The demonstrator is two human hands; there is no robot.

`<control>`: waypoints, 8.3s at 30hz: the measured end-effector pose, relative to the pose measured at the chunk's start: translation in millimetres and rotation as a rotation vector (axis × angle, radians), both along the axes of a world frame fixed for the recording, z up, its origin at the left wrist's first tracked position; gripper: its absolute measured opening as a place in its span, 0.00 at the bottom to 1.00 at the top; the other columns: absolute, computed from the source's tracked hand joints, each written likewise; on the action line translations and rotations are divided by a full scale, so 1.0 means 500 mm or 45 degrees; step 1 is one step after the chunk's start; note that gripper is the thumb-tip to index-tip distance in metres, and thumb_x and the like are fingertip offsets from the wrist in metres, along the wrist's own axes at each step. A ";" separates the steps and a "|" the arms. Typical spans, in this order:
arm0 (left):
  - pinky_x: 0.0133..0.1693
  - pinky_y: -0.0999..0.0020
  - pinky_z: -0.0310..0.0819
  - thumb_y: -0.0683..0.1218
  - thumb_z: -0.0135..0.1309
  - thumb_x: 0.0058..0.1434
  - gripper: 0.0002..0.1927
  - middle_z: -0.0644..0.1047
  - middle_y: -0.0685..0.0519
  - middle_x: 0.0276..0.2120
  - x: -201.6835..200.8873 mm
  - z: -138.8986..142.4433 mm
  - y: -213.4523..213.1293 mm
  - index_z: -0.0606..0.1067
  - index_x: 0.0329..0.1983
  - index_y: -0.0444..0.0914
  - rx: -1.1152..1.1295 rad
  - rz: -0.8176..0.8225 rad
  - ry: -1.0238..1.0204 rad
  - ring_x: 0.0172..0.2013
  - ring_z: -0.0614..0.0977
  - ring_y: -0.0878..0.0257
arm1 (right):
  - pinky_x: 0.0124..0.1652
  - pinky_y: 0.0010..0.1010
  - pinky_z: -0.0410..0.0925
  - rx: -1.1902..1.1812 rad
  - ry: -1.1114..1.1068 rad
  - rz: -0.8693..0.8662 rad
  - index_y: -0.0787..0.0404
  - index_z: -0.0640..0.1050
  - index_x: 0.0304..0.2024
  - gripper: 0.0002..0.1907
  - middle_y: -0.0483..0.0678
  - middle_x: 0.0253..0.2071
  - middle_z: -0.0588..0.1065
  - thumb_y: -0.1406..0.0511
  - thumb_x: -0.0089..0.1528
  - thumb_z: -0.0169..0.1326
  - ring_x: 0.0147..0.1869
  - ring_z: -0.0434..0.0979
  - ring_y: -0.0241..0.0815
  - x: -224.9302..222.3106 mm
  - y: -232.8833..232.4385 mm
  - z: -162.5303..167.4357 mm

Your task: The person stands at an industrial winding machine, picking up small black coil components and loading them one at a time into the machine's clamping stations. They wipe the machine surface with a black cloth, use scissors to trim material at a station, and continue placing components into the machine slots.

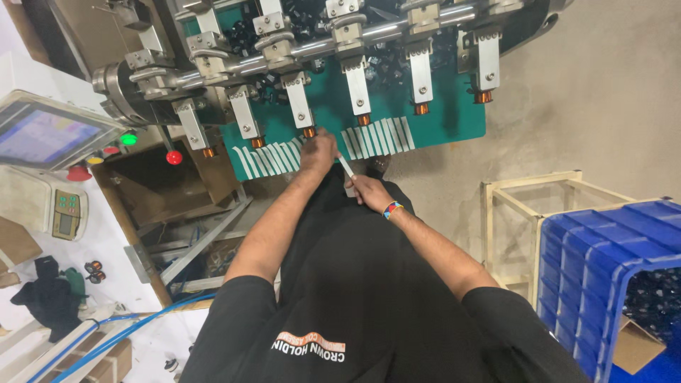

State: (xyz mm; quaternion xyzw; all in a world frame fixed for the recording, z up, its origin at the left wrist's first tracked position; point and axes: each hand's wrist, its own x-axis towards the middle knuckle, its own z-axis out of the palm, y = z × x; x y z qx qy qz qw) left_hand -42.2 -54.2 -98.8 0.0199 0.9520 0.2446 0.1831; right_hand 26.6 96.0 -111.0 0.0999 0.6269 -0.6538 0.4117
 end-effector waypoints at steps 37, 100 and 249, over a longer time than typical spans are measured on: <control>0.42 0.49 0.74 0.50 0.72 0.45 0.25 0.77 0.41 0.36 0.038 0.010 -0.108 0.72 0.38 0.35 0.309 -0.193 -0.339 0.40 0.79 0.43 | 0.40 0.36 0.72 0.262 0.675 0.102 0.64 0.79 0.42 0.18 0.52 0.35 0.79 0.55 0.64 0.58 0.39 0.82 0.48 0.033 -0.111 -0.004; 0.40 0.50 0.76 0.49 0.60 0.63 0.10 0.76 0.46 0.43 0.088 -0.035 -0.224 0.77 0.42 0.39 0.228 -0.039 0.038 0.40 0.81 0.45 | 0.46 0.47 0.71 0.662 0.983 0.475 0.65 0.79 0.39 0.11 0.60 0.38 0.78 0.63 0.65 0.51 0.45 0.78 0.60 0.050 -0.194 -0.054; 0.36 0.50 0.73 0.50 0.59 0.62 0.11 0.77 0.48 0.30 -0.424 0.234 0.242 0.79 0.30 0.38 0.265 0.466 0.641 0.34 0.80 0.47 | 0.34 0.39 0.72 0.739 0.914 1.284 0.59 0.75 0.43 0.21 0.51 0.30 0.80 0.58 0.52 0.65 0.32 0.81 0.48 -0.737 0.383 0.533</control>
